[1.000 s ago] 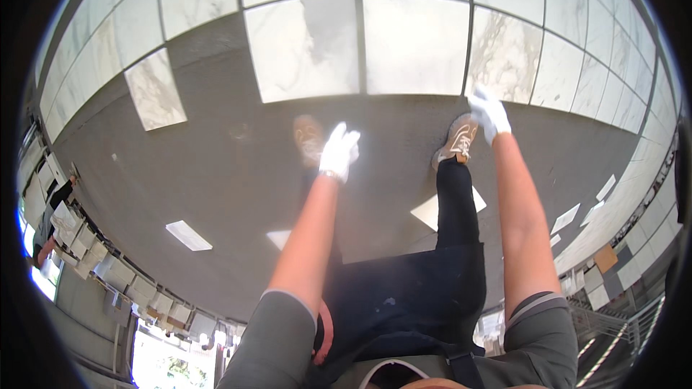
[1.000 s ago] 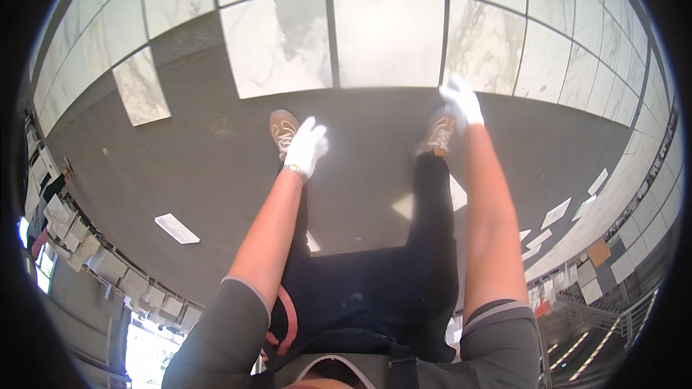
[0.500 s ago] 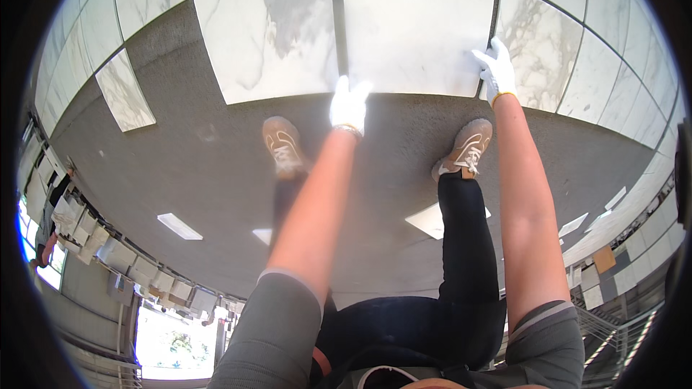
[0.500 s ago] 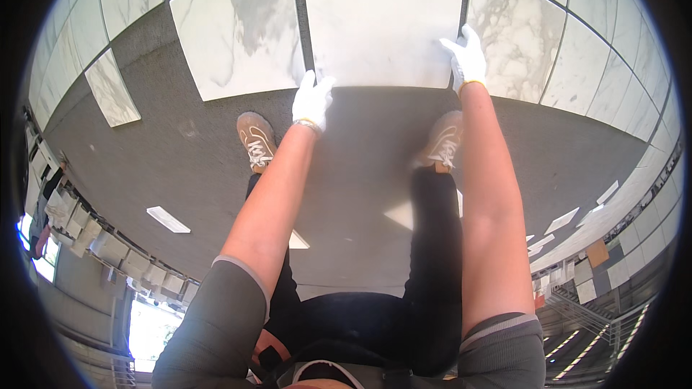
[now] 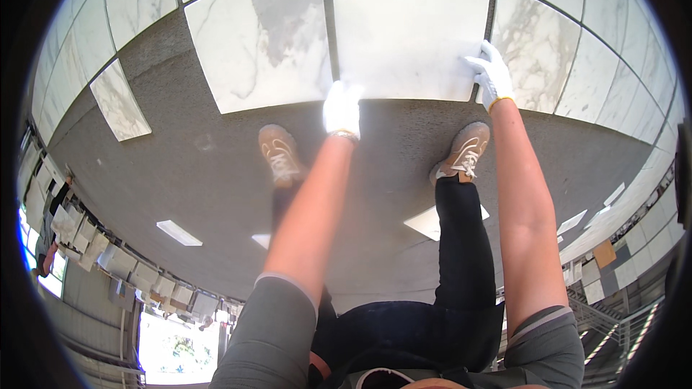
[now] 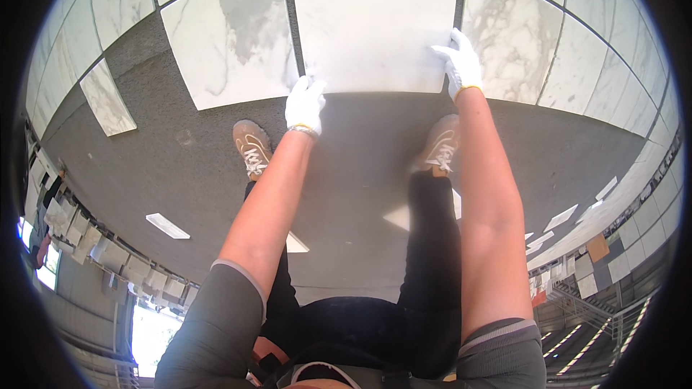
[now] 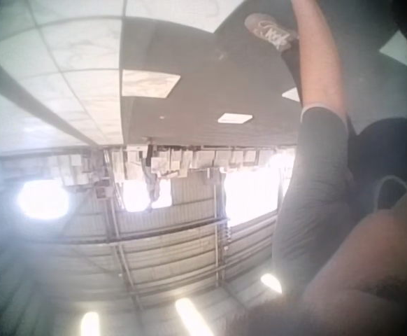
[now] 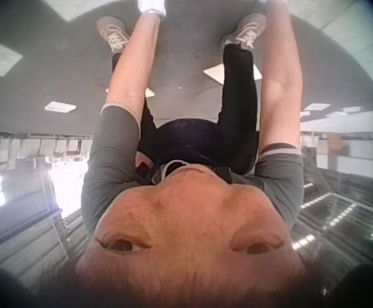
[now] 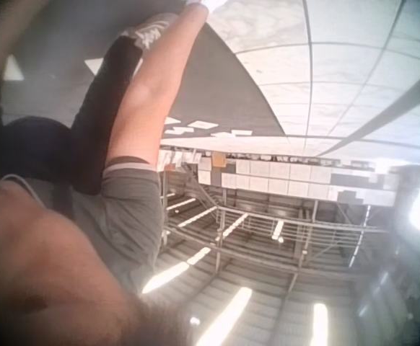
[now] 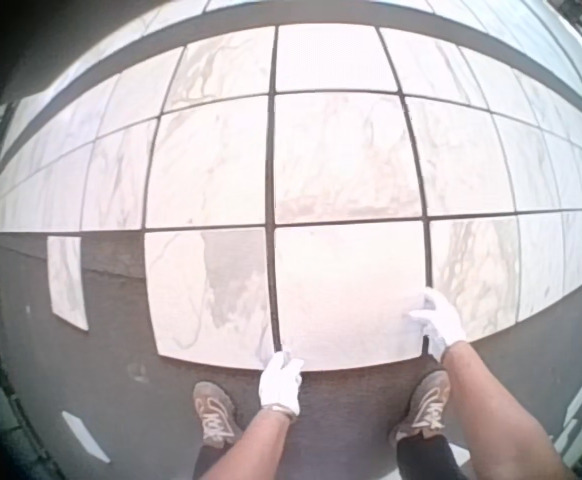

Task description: The person repeatedly picks up square tiles from the floor and places them into a grid pattern on the floor. They adjust the position of each tile to align with adjacent tiles. Another person is also seen placing tiles nearby.

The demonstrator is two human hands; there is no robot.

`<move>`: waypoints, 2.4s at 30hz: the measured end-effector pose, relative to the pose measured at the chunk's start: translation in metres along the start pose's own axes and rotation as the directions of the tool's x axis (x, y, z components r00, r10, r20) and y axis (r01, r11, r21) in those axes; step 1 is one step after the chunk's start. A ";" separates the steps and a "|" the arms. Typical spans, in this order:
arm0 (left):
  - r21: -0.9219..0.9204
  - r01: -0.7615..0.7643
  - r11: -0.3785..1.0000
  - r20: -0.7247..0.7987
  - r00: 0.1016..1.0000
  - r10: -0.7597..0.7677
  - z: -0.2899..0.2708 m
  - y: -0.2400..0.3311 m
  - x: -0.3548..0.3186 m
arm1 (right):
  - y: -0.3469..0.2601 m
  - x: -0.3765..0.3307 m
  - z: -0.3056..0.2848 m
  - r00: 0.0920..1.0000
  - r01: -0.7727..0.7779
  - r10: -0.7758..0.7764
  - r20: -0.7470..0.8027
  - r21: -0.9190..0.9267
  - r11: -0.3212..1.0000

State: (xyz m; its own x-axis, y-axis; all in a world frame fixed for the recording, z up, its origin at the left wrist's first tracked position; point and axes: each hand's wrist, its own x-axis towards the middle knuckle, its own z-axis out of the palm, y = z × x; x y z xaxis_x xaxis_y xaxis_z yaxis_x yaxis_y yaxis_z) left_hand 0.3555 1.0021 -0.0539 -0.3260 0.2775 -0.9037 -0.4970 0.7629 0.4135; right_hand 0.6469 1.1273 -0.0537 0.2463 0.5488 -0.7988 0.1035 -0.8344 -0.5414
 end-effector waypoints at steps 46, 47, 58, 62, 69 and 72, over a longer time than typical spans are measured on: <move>-0.224 0.207 0.952 0.046 0.978 -0.202 -0.355 0.088 -0.339 | -0.028 -0.430 -0.011 0.915 -0.333 0.320 0.246 0.011 0.943; -0.192 0.219 0.957 -0.064 0.970 -0.235 -0.367 0.086 -0.360 | -0.037 -0.440 -0.018 0.919 -0.328 0.311 0.244 0.032 0.944; 0.132 0.256 0.958 -0.046 0.967 -0.252 -0.385 0.134 -0.502 | -0.082 -0.521 -0.155 0.949 -0.286 0.259 0.180 0.141 0.948; 0.165 0.170 0.972 0.125 0.974 -0.191 -0.371 0.166 -0.510 | -0.048 -0.539 -0.214 0.982 -0.184 0.183 0.045 0.016 0.983; 0.317 -0.002 0.948 0.191 0.980 -0.062 -0.298 0.230 -0.543 | 0.056 -0.560 -0.269 0.958 -0.250 0.276 -0.075 0.252 0.935; 0.327 0.041 0.944 0.230 0.966 -0.121 -0.276 0.251 -0.554 | 0.069 -0.565 -0.278 0.943 -0.271 0.319 -0.092 0.340 0.901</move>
State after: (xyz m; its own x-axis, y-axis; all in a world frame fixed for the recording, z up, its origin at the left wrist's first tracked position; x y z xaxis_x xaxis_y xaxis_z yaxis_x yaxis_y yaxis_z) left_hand 0.1898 0.8783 0.5813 -0.0698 0.3096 -0.9483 -0.2194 0.9226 0.3173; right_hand 0.7830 0.7454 0.4330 0.3539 0.2471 -0.9020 -0.3010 -0.8831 -0.3600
